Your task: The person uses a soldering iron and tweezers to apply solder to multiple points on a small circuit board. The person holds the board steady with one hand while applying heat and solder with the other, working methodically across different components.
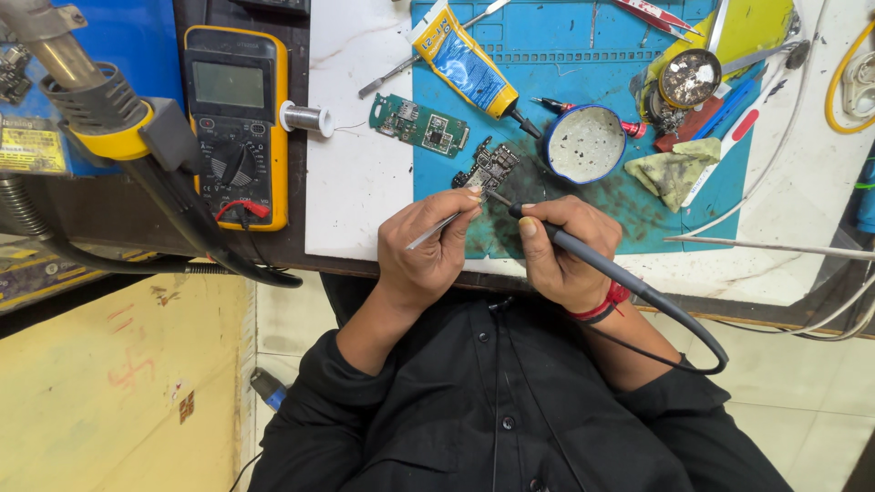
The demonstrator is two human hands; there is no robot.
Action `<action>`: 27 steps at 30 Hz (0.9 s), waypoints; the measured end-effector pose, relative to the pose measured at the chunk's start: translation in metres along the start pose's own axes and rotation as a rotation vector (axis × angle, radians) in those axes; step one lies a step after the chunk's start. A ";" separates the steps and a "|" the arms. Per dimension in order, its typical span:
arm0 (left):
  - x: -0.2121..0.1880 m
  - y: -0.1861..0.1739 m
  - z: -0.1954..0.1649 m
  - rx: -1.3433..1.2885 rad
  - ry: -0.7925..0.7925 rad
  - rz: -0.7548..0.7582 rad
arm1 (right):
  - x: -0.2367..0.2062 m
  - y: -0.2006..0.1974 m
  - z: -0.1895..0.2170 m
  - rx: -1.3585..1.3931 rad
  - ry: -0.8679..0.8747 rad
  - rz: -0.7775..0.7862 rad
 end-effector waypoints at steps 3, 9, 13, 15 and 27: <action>0.000 0.000 0.000 0.008 0.002 -0.001 | 0.000 0.000 0.000 -0.008 0.003 0.004; 0.000 0.000 0.000 0.018 0.002 -0.008 | -0.001 0.000 -0.001 -0.019 0.002 0.008; -0.001 -0.001 -0.001 0.013 0.017 -0.016 | -0.001 0.000 -0.001 -0.032 0.011 0.005; -0.002 -0.002 0.000 0.026 0.011 -0.018 | -0.001 0.000 -0.001 -0.032 0.012 0.010; -0.002 -0.001 0.000 0.032 0.012 -0.012 | 0.000 0.000 0.001 -0.026 0.002 0.003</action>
Point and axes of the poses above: each hand's wrist, its own x-axis towards the middle knuckle, its own y-axis out of the palm, z = x × y, the point moved 10 cm from there along x, towards the middle knuckle, and after that the axes turned 5 degrees about -x, right-handed, at the moved point
